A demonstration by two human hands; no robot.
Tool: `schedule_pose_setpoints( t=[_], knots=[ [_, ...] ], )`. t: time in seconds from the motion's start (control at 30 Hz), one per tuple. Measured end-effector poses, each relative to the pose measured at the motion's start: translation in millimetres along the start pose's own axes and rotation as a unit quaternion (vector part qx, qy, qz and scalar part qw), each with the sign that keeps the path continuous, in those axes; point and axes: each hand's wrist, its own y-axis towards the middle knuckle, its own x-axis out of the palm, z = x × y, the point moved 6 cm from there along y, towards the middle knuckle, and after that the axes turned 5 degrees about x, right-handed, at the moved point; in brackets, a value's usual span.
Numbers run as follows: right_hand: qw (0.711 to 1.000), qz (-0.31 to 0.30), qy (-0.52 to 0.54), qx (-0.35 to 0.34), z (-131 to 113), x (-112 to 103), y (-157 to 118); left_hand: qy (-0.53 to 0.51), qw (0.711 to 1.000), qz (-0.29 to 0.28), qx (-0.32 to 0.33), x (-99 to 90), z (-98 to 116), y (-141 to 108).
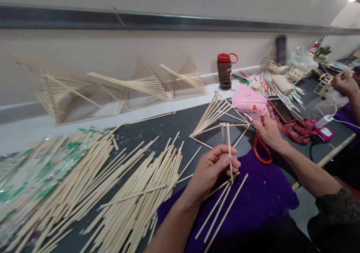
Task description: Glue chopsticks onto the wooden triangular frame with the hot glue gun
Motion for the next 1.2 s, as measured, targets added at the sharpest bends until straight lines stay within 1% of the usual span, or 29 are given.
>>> schedule_pose_setpoints(
  t=[0.1, 0.4, 0.5, 0.57, 0.63, 0.73, 0.83, 0.93, 1.0, 1.07, 1.17, 1.2],
  knots=[
    [1.000, 0.009, -0.018, -0.009, -1, 0, -1, 0.000, 1.000, -0.001, -0.001, 0.0, -1, 0],
    [1.000, 0.005, 0.002, 0.007, 2, 1, -1, 0.008, 1.000, 0.003, -0.007, 0.3, -1, 0],
    [0.999, -0.016, 0.036, 0.027, 6, -2, -4, 0.011, 1.000, 0.007, -0.010, 0.1, -1, 0],
    [0.994, -0.023, 0.094, 0.049, 10, -5, -4, 0.008, 1.000, 0.006, -0.010, 0.1, -1, -1],
    [0.980, -0.009, 0.182, 0.080, 14, -12, -3, 0.004, 1.000, 0.002, -0.009, 0.3, -1, -1],
    [0.938, 0.030, 0.312, 0.145, 26, -22, 1, -0.001, 1.000, -0.003, -0.007, 1.1, -1, -1],
    [0.898, 0.068, 0.390, 0.194, 41, -31, 7, 0.002, 1.000, -0.005, -0.003, 1.9, 0, -1],
    [0.866, 0.111, 0.441, 0.210, 56, -41, 10, 0.007, 1.000, -0.003, 0.002, 1.3, 4, -2],
    [0.856, 0.134, 0.446, 0.226, 65, -45, 10, 0.012, 1.000, -0.001, 0.007, 0.8, 9, -4],
    [0.858, 0.135, 0.430, 0.247, 71, -45, 8, 0.023, 1.000, 0.001, 0.021, 1.9, 19, -10],
    [0.884, 0.082, 0.374, 0.268, 76, -35, 7, 0.052, 0.996, 0.026, 0.071, 6.4, 47, -26],
    [0.892, 0.063, 0.355, 0.270, 77, -31, 7, 0.069, 0.991, 0.055, 0.096, 6.7, 59, -33]
  ],
)
